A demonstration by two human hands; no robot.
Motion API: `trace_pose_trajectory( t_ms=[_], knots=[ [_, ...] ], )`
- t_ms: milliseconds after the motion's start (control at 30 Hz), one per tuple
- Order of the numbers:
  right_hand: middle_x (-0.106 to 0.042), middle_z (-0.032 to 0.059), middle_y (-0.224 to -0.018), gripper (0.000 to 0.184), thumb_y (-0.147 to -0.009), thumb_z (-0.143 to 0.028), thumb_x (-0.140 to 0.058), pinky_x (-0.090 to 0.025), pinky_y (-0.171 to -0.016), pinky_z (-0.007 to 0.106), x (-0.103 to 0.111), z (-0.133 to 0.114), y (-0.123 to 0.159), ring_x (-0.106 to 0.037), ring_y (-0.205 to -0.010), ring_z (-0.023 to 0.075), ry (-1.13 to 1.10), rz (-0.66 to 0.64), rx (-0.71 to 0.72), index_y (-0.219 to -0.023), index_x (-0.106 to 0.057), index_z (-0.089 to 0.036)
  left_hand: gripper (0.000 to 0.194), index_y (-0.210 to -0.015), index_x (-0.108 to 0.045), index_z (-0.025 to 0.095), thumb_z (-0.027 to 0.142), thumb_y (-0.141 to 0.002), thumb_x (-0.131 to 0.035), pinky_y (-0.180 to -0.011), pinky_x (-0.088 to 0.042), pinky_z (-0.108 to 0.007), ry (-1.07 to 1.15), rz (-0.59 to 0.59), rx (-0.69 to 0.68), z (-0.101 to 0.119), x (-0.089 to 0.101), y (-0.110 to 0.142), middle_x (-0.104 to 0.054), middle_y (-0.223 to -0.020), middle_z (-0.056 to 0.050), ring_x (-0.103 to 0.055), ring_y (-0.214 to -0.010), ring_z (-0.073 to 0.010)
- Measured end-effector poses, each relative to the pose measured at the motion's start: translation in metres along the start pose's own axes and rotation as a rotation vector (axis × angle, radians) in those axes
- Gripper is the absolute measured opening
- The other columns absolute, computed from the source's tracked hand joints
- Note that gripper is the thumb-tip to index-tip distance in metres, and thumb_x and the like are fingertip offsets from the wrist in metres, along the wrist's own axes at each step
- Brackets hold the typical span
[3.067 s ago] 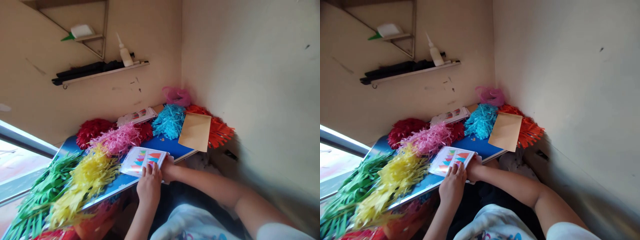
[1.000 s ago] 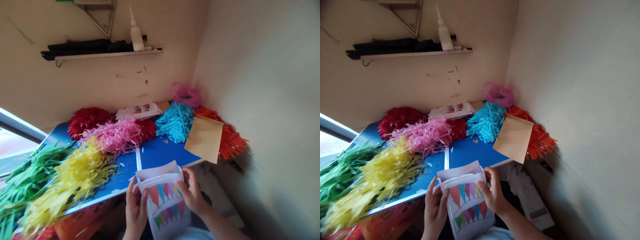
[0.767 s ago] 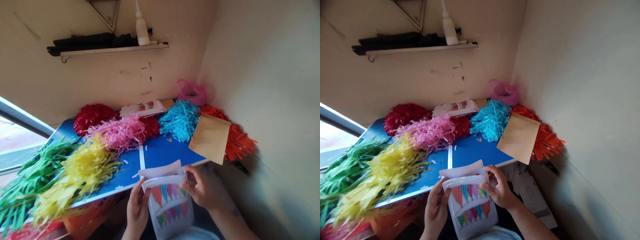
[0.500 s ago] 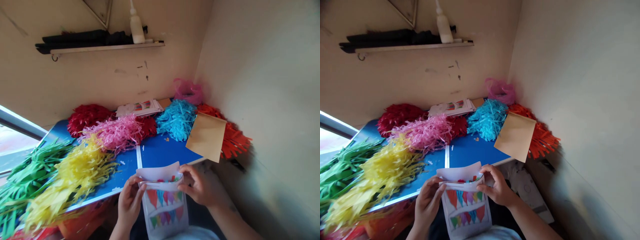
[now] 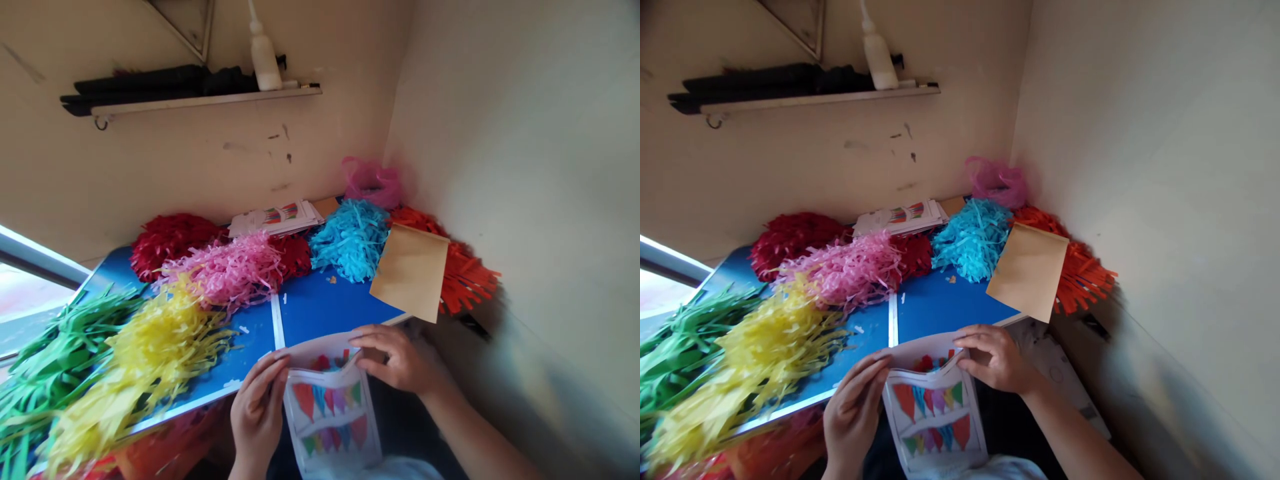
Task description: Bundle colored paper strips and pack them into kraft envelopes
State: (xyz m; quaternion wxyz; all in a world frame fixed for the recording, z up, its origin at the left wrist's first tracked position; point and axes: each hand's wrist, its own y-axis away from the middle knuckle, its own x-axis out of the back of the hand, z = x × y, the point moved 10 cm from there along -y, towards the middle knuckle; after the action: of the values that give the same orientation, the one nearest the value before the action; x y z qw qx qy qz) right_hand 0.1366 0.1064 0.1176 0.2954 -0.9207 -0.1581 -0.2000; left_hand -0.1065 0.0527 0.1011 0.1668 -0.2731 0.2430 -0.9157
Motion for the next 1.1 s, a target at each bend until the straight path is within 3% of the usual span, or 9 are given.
trace_pose_trajectory(
  t_ms=[133, 233, 333, 433, 500, 567, 700, 933, 1100],
  knots=[
    [-0.074, 0.0073, -0.115, 0.026, -0.088, -0.024, -0.067, -0.056, -0.091, 0.038, -0.005, -0.008, 0.000, -0.071, -0.103, 0.0231, 0.017, -0.031, 0.052, -0.113, -0.071, -0.028, 0.025, -0.102, -0.072, 0.027, 0.012, -0.084, -0.063, -0.090, -0.055, -0.035, 0.038, 0.079, -0.039, -0.005, 0.001, 0.011, -0.075, -0.104, -0.003, -0.070, -0.097, -0.0202],
    [-0.075, 0.0060, -0.111, 0.034, -0.092, -0.024, -0.063, -0.056, -0.090, 0.036, -0.004, -0.009, 0.002, -0.070, -0.102, 0.0196, -0.084, 0.016, 0.046, -0.125, -0.064, -0.030, 0.040, -0.121, -0.063, 0.028, 0.010, -0.085, -0.063, -0.082, -0.058, -0.032, 0.121, 0.131, 0.020, -0.019, 0.005, 0.017, -0.074, -0.103, -0.003, -0.071, -0.094, -0.0193],
    [-0.074, 0.0071, -0.102, 0.029, -0.092, -0.030, -0.063, -0.054, -0.091, 0.036, -0.006, -0.012, 0.004, -0.068, -0.101, 0.0199, -0.227, 0.038, 0.035, -0.120, -0.066, -0.026, 0.036, -0.116, -0.066, 0.027, 0.009, -0.085, -0.061, -0.080, -0.058, -0.031, 0.122, 0.036, -0.082, -0.003, 0.007, 0.014, -0.072, -0.100, -0.003, -0.070, -0.093, -0.0194],
    [-0.070, 0.0078, -0.096, 0.018, -0.090, -0.037, -0.065, -0.054, -0.083, 0.032, -0.011, -0.012, 0.003, -0.067, -0.093, 0.0194, -0.383, 0.018, -0.059, -0.089, -0.072, -0.021, 0.019, -0.098, -0.072, 0.023, 0.017, -0.088, -0.057, -0.085, -0.057, -0.034, 0.139, -0.123, -0.173, 0.023, 0.005, 0.008, -0.069, -0.100, -0.006, -0.067, -0.098, -0.0223],
    [-0.069, 0.0073, -0.096, 0.020, -0.087, -0.037, -0.068, -0.054, -0.080, 0.029, -0.013, -0.005, 0.002, -0.067, -0.091, 0.0183, -0.460, 0.037, -0.202, -0.079, -0.069, -0.019, 0.013, -0.093, -0.071, 0.022, 0.022, -0.089, -0.059, -0.084, -0.057, -0.033, 0.128, -0.180, -0.104, 0.028, 0.005, 0.003, -0.070, -0.105, -0.008, -0.068, -0.100, -0.0234],
    [-0.069, 0.0064, -0.097, 0.017, -0.083, -0.035, -0.072, -0.053, -0.079, 0.028, -0.020, 0.003, 0.003, -0.066, -0.091, 0.0185, -0.509, -0.002, -0.353, -0.085, -0.067, -0.019, 0.008, -0.091, -0.069, 0.021, 0.025, -0.087, -0.064, -0.080, -0.059, -0.029, 0.099, -0.228, 0.011, 0.025, 0.003, 0.000, -0.072, -0.107, -0.008, -0.070, -0.099, -0.0227],
    [-0.069, 0.0044, -0.094, 0.026, -0.079, -0.033, -0.073, -0.051, -0.074, 0.027, -0.030, 0.009, 0.007, -0.065, -0.082, 0.0171, -0.554, -0.121, -0.528, -0.100, -0.068, -0.019, 0.025, -0.107, -0.067, 0.022, 0.032, -0.084, -0.068, -0.076, -0.061, -0.024, 0.094, -0.354, 0.161, 0.017, -0.003, 0.001, -0.077, -0.103, -0.006, -0.074, -0.090, -0.0208],
    [-0.070, 0.0051, -0.095, 0.023, -0.075, -0.031, -0.075, -0.049, -0.072, 0.026, -0.026, 0.012, 0.014, -0.064, -0.081, 0.0168, -0.537, -0.063, -0.559, -0.093, -0.075, -0.018, 0.028, -0.110, -0.071, 0.025, 0.036, -0.084, -0.069, -0.076, -0.061, -0.021, 0.070, -0.369, 0.199, 0.010, 0.003, 0.009, -0.079, -0.101, -0.003, -0.076, -0.086, -0.0193],
    [-0.070, 0.0062, -0.093, 0.018, -0.081, -0.032, -0.071, -0.046, -0.070, 0.026, -0.020, -0.007, 0.001, -0.065, -0.082, 0.0168, -0.403, -0.102, -0.436, -0.090, -0.077, -0.018, 0.021, -0.097, -0.076, 0.025, 0.038, -0.081, -0.071, -0.070, -0.060, -0.018, 0.076, -0.307, 0.240, 0.021, 0.008, 0.003, -0.079, -0.091, -0.002, -0.075, -0.078, -0.0181]
  ],
)
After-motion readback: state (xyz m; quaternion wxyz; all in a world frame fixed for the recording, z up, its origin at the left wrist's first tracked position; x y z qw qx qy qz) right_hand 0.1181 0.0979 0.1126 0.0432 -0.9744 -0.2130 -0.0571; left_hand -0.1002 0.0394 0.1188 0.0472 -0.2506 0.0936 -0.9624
